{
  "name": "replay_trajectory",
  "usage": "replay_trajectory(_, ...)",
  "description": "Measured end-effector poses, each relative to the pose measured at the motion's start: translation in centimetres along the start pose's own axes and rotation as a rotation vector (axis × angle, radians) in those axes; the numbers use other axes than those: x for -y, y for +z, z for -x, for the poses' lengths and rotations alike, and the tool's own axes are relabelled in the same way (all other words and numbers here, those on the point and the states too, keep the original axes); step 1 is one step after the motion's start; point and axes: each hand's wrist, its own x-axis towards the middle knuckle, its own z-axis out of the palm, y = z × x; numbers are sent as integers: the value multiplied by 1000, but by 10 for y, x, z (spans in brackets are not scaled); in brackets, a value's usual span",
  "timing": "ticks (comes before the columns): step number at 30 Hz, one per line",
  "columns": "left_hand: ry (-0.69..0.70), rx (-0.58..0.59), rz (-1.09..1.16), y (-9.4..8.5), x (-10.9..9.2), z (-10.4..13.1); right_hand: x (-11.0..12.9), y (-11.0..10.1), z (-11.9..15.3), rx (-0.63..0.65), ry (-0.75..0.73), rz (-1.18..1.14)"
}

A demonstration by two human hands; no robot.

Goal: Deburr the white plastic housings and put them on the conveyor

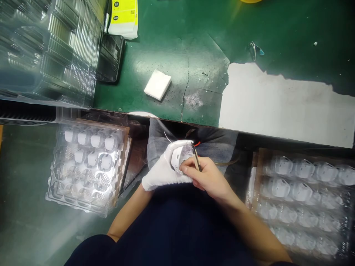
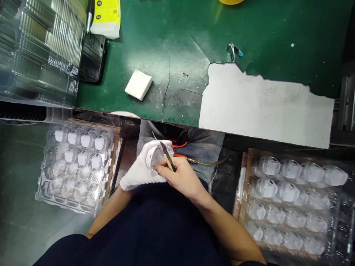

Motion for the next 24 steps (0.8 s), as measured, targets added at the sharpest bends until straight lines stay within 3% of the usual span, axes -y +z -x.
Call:
replay_trajectory(3, 48, 3, -23, -3, 5, 0, 0, 0, 3, -10, -20, 22)
replay_trajectory(5, 74, 2, -1, -5, 8, 0, 1, -4, 5, -89, -95, 79)
replay_trajectory(8, 93, -5, 110, -7, 11, 1, 3, -19, 4, -403, -318, 207)
replay_trajectory(12, 90, -20, 282, -3, 7, 2, 11, -62, -14, -947, -627, 545)
replay_trajectory(15, 54, -53, 377, 2, 5, 3, 23, -99, -34, -1176, -739, 795)
replay_trajectory(21, 46, -24, 510, 0, 10, 7, 31, -156, -71, -1160, -627, 909)
replay_trajectory(24, 4, -54, 511, -4, 12, 8, 31, -178, -93, -1259, -581, 1002)
